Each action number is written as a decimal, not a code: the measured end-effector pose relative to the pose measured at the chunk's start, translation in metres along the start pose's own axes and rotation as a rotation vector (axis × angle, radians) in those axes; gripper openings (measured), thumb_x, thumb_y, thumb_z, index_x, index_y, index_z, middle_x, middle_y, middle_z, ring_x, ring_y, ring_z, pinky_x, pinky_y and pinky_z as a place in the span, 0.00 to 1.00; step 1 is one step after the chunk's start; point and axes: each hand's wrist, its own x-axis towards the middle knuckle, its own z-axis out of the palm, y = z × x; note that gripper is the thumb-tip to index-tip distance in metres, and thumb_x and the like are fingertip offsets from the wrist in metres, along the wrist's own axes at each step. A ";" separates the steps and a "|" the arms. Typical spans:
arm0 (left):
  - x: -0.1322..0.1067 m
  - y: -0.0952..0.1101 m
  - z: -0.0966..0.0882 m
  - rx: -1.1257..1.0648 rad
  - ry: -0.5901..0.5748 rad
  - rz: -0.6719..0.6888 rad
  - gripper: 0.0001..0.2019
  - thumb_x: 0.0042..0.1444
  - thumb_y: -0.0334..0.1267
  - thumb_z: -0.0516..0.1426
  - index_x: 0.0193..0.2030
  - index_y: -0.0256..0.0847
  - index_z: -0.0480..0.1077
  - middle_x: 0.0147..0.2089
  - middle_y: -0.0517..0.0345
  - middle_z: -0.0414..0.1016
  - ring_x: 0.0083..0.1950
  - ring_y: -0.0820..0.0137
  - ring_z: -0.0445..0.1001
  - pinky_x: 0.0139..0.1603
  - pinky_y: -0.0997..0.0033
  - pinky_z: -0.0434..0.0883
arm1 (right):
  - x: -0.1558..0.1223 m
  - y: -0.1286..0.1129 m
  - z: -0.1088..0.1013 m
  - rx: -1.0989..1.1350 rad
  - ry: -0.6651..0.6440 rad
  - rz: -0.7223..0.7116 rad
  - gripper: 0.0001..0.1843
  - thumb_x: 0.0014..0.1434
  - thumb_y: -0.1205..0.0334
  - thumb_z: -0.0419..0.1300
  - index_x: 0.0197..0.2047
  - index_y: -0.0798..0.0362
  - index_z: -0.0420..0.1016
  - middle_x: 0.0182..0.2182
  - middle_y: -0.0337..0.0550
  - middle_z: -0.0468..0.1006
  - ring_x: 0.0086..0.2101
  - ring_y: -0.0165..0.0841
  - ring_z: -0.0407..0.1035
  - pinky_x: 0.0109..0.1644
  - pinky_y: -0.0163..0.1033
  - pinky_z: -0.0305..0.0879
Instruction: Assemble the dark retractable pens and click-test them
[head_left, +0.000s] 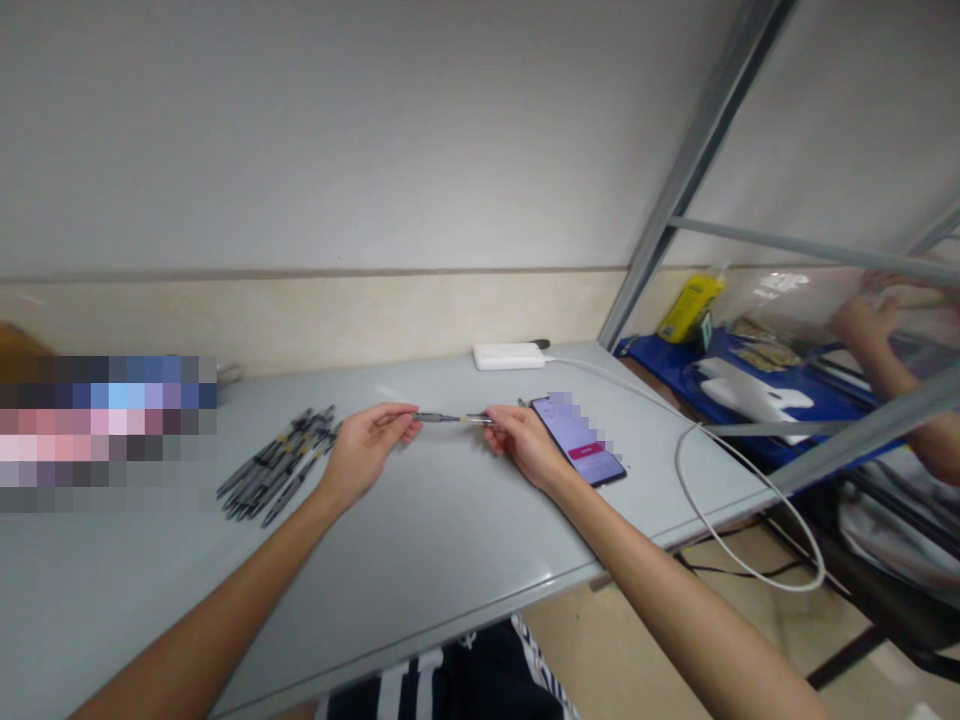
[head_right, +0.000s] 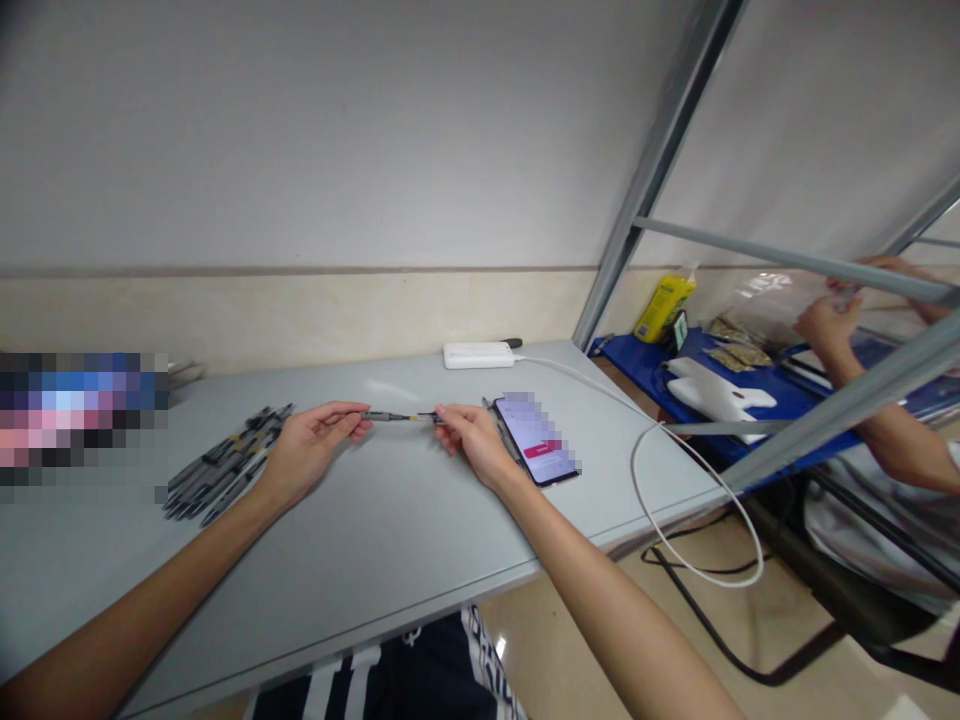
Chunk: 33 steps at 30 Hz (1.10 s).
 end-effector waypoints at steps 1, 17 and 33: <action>0.000 0.000 0.000 -0.001 0.006 0.004 0.22 0.47 0.52 0.61 0.39 0.34 0.73 0.32 0.49 0.79 0.33 0.66 0.77 0.39 0.63 0.74 | -0.001 0.000 0.000 -0.015 -0.012 -0.008 0.18 0.47 0.49 0.65 0.23 0.57 0.71 0.18 0.36 0.68 0.17 0.23 0.56 0.20 0.32 0.50; -0.006 -0.001 -0.006 0.460 -0.014 0.285 0.14 0.51 0.48 0.60 0.34 0.38 0.71 0.30 0.56 0.75 0.33 0.68 0.73 0.37 0.68 0.70 | -0.014 -0.007 0.002 -0.194 -0.046 0.022 0.14 0.47 0.52 0.65 0.29 0.57 0.75 0.14 0.31 0.61 0.15 0.21 0.49 0.18 0.32 0.38; -0.018 0.005 0.008 1.277 -0.385 0.848 0.16 0.65 0.39 0.43 0.31 0.38 0.66 0.30 0.53 0.69 0.33 0.65 0.65 0.33 0.66 0.58 | -0.025 -0.017 -0.006 -0.223 -0.501 0.388 0.22 0.56 0.46 0.57 0.27 0.60 0.73 0.12 0.28 0.54 0.13 0.20 0.41 0.16 0.31 0.33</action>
